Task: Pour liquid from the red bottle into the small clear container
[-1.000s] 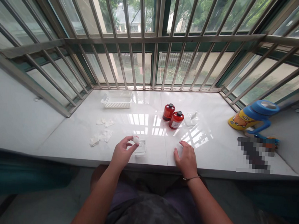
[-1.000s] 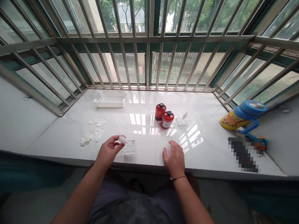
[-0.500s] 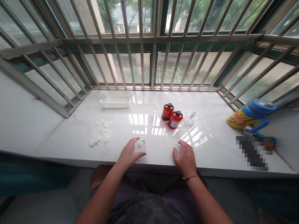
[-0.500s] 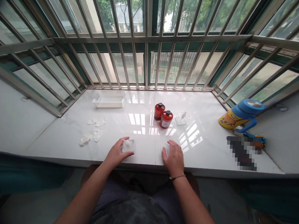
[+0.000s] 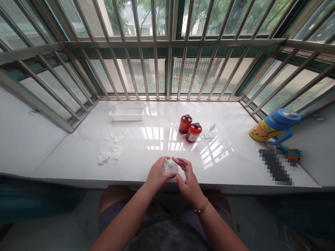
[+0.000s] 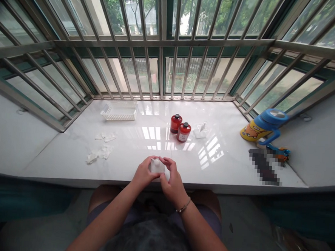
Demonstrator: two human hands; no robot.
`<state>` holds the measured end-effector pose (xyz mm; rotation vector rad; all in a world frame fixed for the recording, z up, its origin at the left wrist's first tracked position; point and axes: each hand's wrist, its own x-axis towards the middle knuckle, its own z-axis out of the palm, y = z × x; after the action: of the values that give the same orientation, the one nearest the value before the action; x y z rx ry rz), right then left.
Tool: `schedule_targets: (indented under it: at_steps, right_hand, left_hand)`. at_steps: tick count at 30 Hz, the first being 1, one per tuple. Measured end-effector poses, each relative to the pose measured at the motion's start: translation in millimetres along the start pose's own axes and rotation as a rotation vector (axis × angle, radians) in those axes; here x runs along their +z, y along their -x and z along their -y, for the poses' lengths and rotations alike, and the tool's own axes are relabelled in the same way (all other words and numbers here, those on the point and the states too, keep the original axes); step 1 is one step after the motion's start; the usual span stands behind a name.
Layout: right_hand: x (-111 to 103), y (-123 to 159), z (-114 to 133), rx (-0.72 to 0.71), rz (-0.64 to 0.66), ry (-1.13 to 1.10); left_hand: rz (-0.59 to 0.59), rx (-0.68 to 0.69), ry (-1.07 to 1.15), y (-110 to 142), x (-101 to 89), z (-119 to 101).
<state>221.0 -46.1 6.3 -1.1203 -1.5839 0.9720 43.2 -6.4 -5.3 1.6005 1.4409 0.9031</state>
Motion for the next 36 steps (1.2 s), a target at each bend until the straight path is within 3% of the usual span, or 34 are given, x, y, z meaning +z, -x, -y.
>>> schedule_targets:
  at_steps: [7, 14, 19, 25, 31, 36]
  right_hand:
    - [-2.6, 3.4, -25.9, 0.102, -0.166, 0.030]
    - [1.9, 3.7, -19.8, 0.118, -0.038, -0.038]
    - [2.9, 3.5, -21.6, 0.173, -0.185, 0.009]
    - [2.4, 1.3, -20.4, 0.092, -0.053, -0.001]
    - [5.8, 1.3, -23.0, 0.094, -0.128, 0.053]
    - [11.0, -5.8, -10.2, 0.064, -0.029, 0.044]
  left_hand:
    - [-0.004, -0.025, -0.039, -1.3, 1.5, 3.1]
    - [0.003, -0.014, -0.047, -1.3, 0.8, 1.8]
    - [0.001, -0.020, -0.045, -1.3, 0.2, 2.2]
    - [0.003, -0.012, -0.045, -1.4, -0.4, 1.0]
    - [0.001, 0.003, -0.053, -0.8, -0.3, 2.2]
    - [-0.011, 0.028, -0.054, -0.3, 1.1, 2.7]
